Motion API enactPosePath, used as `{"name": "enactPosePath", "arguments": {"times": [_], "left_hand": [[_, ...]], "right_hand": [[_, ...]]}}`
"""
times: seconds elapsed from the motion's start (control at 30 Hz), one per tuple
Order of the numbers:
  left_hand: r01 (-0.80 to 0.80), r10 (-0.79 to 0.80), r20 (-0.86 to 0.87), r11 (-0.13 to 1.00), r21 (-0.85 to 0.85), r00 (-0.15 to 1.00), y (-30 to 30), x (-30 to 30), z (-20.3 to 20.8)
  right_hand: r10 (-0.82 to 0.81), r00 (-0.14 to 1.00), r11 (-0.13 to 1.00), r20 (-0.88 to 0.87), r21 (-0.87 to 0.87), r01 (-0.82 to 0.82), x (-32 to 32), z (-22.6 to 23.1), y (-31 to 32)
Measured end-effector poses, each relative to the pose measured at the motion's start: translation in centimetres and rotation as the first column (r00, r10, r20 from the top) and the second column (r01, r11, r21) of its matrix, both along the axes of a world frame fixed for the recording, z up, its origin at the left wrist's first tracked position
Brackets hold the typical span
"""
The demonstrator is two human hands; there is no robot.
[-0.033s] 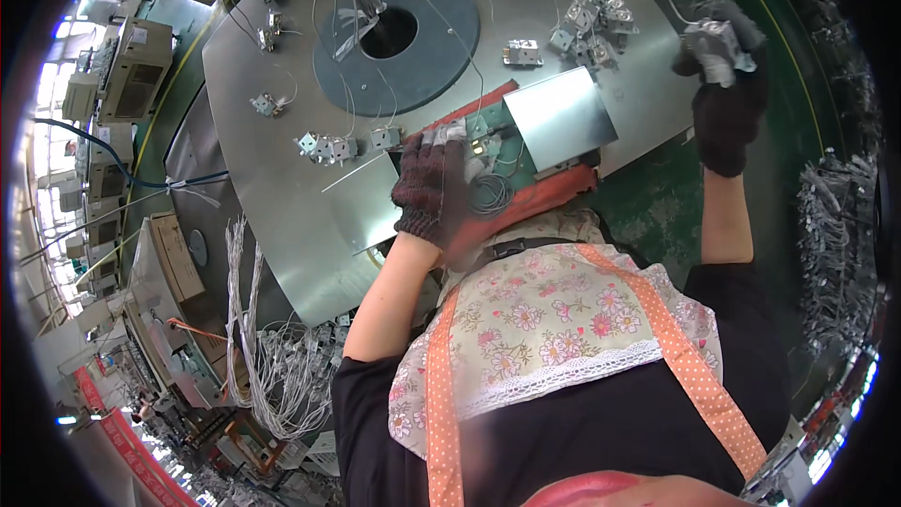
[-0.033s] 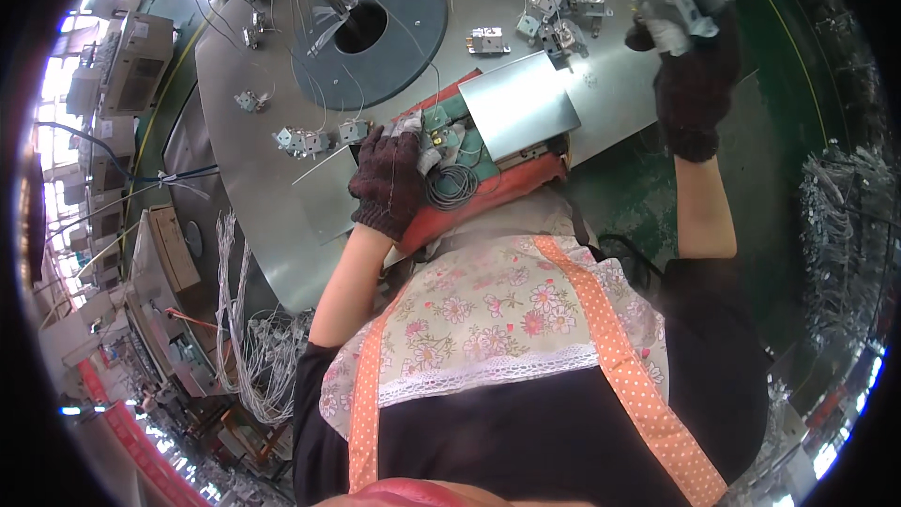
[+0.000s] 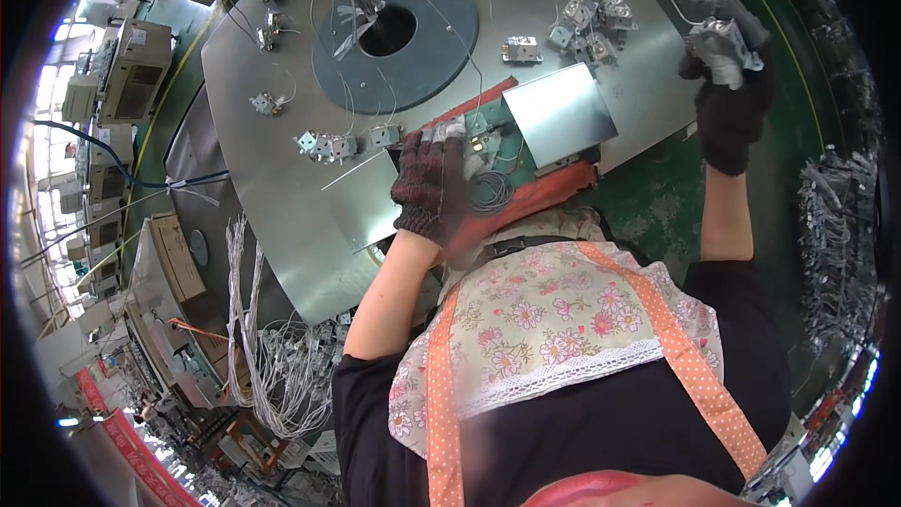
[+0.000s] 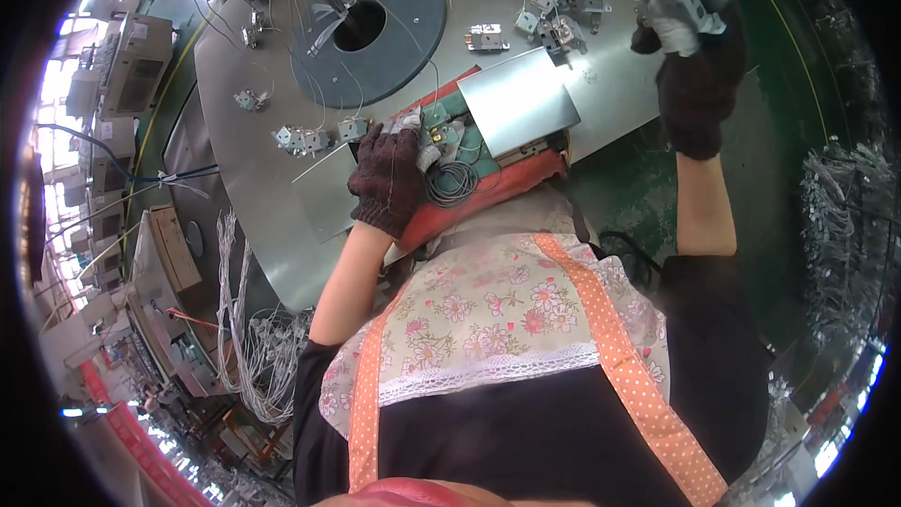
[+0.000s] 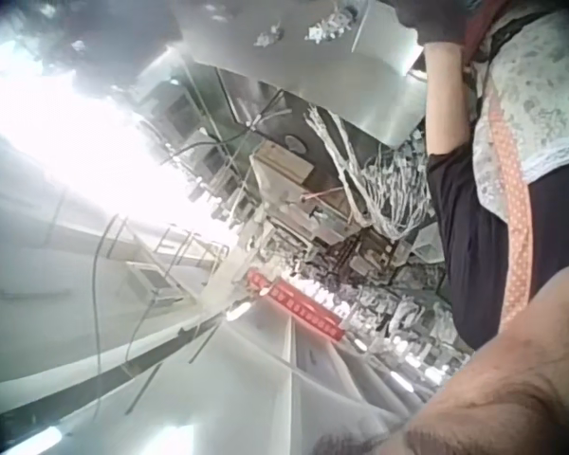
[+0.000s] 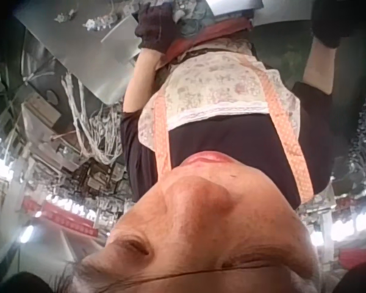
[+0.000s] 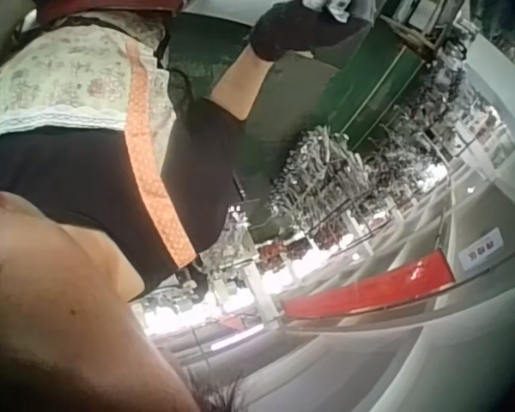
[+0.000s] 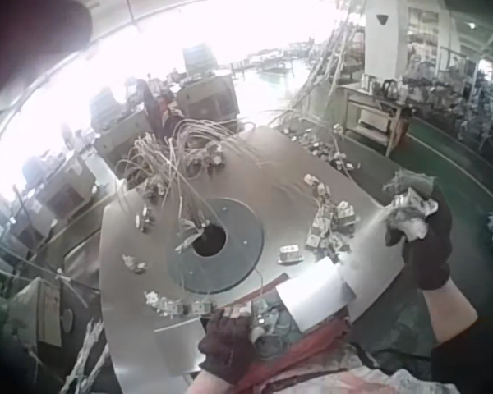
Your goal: The person picks up a bundle of wires and, for each wire, fits a metal component onto the end before pressing it into a machine jig. After the machine process, they remove the component and place it onto a metal table, repeating this for the entire bundle.
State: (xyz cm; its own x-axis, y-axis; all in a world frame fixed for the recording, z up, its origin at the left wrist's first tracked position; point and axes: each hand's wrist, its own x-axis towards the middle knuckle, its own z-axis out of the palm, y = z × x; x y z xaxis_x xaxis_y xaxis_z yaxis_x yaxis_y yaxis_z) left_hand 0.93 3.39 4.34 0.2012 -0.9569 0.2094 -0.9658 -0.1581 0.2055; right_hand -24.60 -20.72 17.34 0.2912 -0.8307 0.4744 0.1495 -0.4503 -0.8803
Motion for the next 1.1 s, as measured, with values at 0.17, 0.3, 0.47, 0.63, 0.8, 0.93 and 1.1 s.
{"name": "enactPosePath", "arguments": {"times": [0.17,0.3,0.47,0.63,0.8,0.93,1.1], "left_hand": [[-0.005,0.005,-0.002,1.0,0.003,1.0,0.1,0.1,-0.4],[-0.009,0.009,-0.004,1.0,0.008,1.0,0.1,0.0,0.1],[-0.017,0.017,-0.014,1.0,0.008,1.0,-0.2,0.1,0.0],[-0.006,0.007,-0.033,1.0,0.029,0.999,-0.3,-0.1,0.6],[0.003,-0.002,-0.027,0.999,0.042,1.0,-0.3,0.2,-0.3],[0.007,-0.007,-0.028,1.0,0.001,1.0,-0.3,0.0,0.1],[0.03,-0.029,-0.016,0.998,0.055,0.999,-0.1,0.6,-0.1]], "right_hand": [[0.572,0.682,0.422,0.456,0.55,-0.721,-1.6,1.8,-0.6],[0.296,0.937,0.954,-0.186,0.092,-0.284,-0.5,1.3,1.6],[0.767,0.62,0.638,0.165,-0.109,-0.762,1.8,4.5,3.9],[0.772,0.626,0.543,0.105,0.402,-0.737,3.5,-1.5,4.7],[0.761,0.592,0.275,0.266,0.693,-0.666,9.4,-2.5,5.0],[0.751,0.573,0.228,0.329,0.685,-0.692,10.0,-1.3,6.5],[0.702,0.536,0.171,0.469,0.619,-0.766,9.4,0.6,7.7]]}}
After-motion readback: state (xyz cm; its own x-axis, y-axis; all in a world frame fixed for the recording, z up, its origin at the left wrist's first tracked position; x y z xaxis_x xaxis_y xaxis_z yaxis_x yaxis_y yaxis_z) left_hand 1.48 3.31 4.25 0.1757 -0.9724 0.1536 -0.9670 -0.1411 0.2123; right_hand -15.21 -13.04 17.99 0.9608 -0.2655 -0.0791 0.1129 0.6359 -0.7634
